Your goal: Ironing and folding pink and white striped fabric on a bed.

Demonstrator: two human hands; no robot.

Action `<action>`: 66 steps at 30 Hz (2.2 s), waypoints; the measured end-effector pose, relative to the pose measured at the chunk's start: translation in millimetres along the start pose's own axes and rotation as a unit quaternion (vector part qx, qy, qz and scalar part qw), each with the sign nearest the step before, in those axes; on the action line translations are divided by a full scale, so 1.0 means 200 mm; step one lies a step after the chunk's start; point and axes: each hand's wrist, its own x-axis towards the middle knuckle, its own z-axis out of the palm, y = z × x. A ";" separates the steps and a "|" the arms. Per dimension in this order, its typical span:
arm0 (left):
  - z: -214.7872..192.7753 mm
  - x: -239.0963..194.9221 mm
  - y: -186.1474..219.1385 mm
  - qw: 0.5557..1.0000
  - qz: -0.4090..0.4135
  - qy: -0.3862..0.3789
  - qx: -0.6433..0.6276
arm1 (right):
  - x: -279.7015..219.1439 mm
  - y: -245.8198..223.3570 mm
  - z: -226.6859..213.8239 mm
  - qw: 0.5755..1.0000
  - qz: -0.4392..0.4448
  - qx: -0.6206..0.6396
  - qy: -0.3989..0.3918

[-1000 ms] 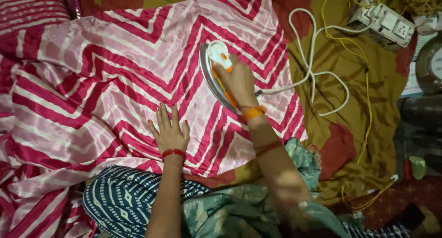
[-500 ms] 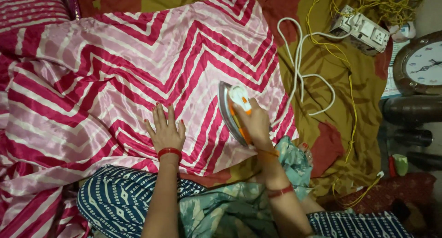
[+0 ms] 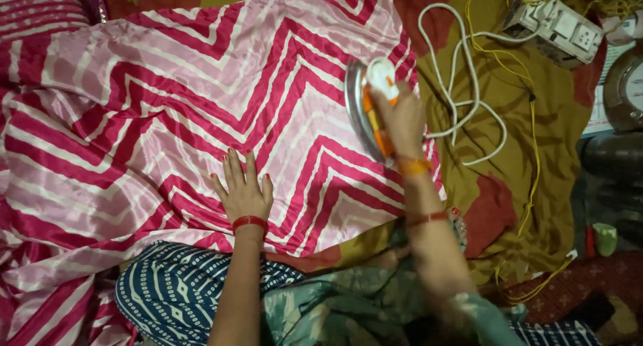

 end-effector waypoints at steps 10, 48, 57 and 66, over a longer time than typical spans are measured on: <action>0.01 0.00 -0.01 1.000 0.004 0.009 -0.005 | -0.04 0.12 -0.06 0.998 0.016 0.034 0.048; 0.02 -0.01 -0.02 1.000 0.005 0.015 -0.001 | -0.34 0.15 -0.10 0.998 -0.004 0.065 -0.013; 0.02 0.00 -0.02 1.000 0.005 0.002 0.014 | -0.51 -0.08 -0.07 0.988 0.005 0.061 -0.140; 0.01 0.00 -0.01 1.000 -0.004 -0.009 0.013 | -0.15 -0.19 0.11 0.991 -0.039 0.023 -0.127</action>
